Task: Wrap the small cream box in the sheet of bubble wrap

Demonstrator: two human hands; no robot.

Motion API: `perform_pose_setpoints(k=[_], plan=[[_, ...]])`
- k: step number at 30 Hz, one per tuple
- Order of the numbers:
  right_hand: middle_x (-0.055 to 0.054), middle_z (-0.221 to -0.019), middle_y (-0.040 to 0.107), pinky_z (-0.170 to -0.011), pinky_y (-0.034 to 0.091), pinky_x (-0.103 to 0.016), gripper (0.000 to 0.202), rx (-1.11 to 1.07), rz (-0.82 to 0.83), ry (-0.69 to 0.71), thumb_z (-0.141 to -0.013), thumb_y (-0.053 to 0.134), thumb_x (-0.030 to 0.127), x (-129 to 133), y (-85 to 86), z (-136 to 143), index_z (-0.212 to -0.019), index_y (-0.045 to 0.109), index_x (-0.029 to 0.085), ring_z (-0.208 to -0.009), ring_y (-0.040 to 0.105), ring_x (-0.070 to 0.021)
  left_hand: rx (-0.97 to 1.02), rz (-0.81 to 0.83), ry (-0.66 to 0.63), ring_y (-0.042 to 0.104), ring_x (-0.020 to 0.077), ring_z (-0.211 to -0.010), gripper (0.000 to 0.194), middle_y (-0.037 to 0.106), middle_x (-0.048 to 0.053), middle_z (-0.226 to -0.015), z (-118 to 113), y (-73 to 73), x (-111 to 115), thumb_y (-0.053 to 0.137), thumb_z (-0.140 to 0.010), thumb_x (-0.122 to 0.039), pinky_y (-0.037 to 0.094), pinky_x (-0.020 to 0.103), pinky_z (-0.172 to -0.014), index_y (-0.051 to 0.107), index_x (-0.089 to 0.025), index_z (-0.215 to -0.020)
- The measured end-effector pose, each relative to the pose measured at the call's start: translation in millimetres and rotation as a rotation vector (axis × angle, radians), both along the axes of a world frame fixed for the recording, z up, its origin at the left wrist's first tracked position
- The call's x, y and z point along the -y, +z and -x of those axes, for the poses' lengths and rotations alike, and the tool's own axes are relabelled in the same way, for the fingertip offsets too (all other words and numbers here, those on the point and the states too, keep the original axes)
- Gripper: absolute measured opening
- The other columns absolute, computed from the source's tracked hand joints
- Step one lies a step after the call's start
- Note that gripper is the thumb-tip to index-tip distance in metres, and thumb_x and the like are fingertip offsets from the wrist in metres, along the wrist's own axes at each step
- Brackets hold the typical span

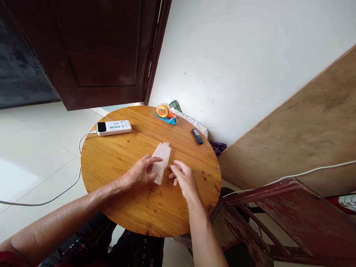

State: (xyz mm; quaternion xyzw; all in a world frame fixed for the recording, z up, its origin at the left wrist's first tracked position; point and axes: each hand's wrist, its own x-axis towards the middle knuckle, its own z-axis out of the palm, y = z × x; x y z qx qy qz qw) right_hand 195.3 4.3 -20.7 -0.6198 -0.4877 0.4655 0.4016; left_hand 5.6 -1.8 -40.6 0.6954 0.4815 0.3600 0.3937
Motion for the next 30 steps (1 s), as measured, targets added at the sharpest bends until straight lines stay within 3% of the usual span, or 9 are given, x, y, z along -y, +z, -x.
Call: perform_pose_setpoints(k=[4, 8, 10, 16, 21, 27, 30], plan=[[-0.005, -0.075, 0.067, -0.032, 0.03, -0.02, 0.038, -0.044, 0.061, 0.031, -0.064, 0.075, 0.036, -22, -3.6, 7, -0.093, 0.066, 0.014, -0.05, 0.056, -0.0121, -0.022, 0.004, -0.005, 0.051, 0.0127, -0.074, 0.049, 0.052, 0.001, -0.092, 1, 0.3, 1, 0.061, -0.069, -0.011, 0.048, 0.025, -0.074, 0.069, -0.019, -0.117], [0.004, -0.051, 0.051, -0.032, 0.019, -0.018, 0.031, -0.052, 0.05, 0.077, -0.059, 0.077, 0.04, -41, -4.4, 14, -0.074, 0.066, 0.015, -0.04, 0.039, -0.007, -0.018, -0.012, -0.01, 0.052, 0.0133, -0.074, 0.044, 0.052, 0.002, -0.09, 1, -2.0, 0, 0.062, -0.069, -0.012, 0.049, 0.026, -0.075, 0.072, -0.015, -0.111], [0.006, -0.048, 0.048, -0.035, 0.019, -0.019, 0.03, -0.057, 0.028, 0.084, -0.057, 0.078, 0.04, -46, -3.4, 18, -0.069, 0.065, 0.016, -0.041, 0.036, -0.0063, -0.013, -0.018, -0.005, 0.052, 0.0133, -0.074, 0.043, 0.052, 0.002, -0.089, 1, -2.3, -1, 0.063, -0.068, -0.012, 0.05, 0.026, -0.074, 0.072, -0.014, -0.11], [0.0, -0.069, 0.069, -0.064, 0.047, -0.027, 0.028, -0.104, -0.211, 0.087, -0.06, 0.08, 0.039, -42, -5.9, 23, -0.077, 0.07, 0.018, -0.067, 0.058, -0.0154, 0.0, -0.003, -0.008, 0.052, 0.0124, -0.071, 0.044, 0.053, 0.002, -0.091, 2, -3.9, -2, 0.065, -0.067, -0.011, 0.05, 0.027, -0.073, 0.072, -0.016, -0.11], [-0.002, -0.08, 0.073, -0.074, 0.051, -0.032, 0.025, -0.03, -0.309, 0.17, -0.07, 0.075, 0.038, -26, -9.9, 16, -0.085, 0.072, 0.019, -0.078, 0.064, -0.0205, -0.003, -0.046, 0.006, 0.053, 0.0132, -0.073, 0.041, 0.053, 0.0, -0.087, 2, -4.2, -3, 0.065, -0.067, -0.01, 0.048, 0.027, -0.074, 0.072, -0.017, -0.107], [-0.003, -0.082, 0.074, -0.076, 0.052, -0.032, 0.016, 0.157, -0.404, 0.236, -0.079, 0.067, 0.033, -2, 2.2, 16, -0.085, 0.071, 0.019, -0.079, 0.067, -0.0209, -0.124, -0.018, 0.121, 0.053, 0.0144, -0.071, 0.024, 0.053, -0.001, -0.084, 4, 0.8, 3, 0.069, -0.069, -0.022, 0.048, 0.029, -0.071, 0.062, -0.018, -0.092], [-0.004, -0.088, 0.076, -0.078, 0.053, -0.031, 0.013, 0.243, -0.462, 0.284, -0.081, 0.064, 0.028, 9, 5.3, 18, -0.088, 0.072, 0.02, -0.082, 0.069, -0.0209, -0.173, -0.019, 0.216, 0.058, 0.0193, -0.083, 0.035, 0.057, 0.002, -0.094, 6, 1.0, 6, 0.071, -0.069, -0.028, 0.051, 0.035, -0.079, 0.058, -0.018, -0.1]])
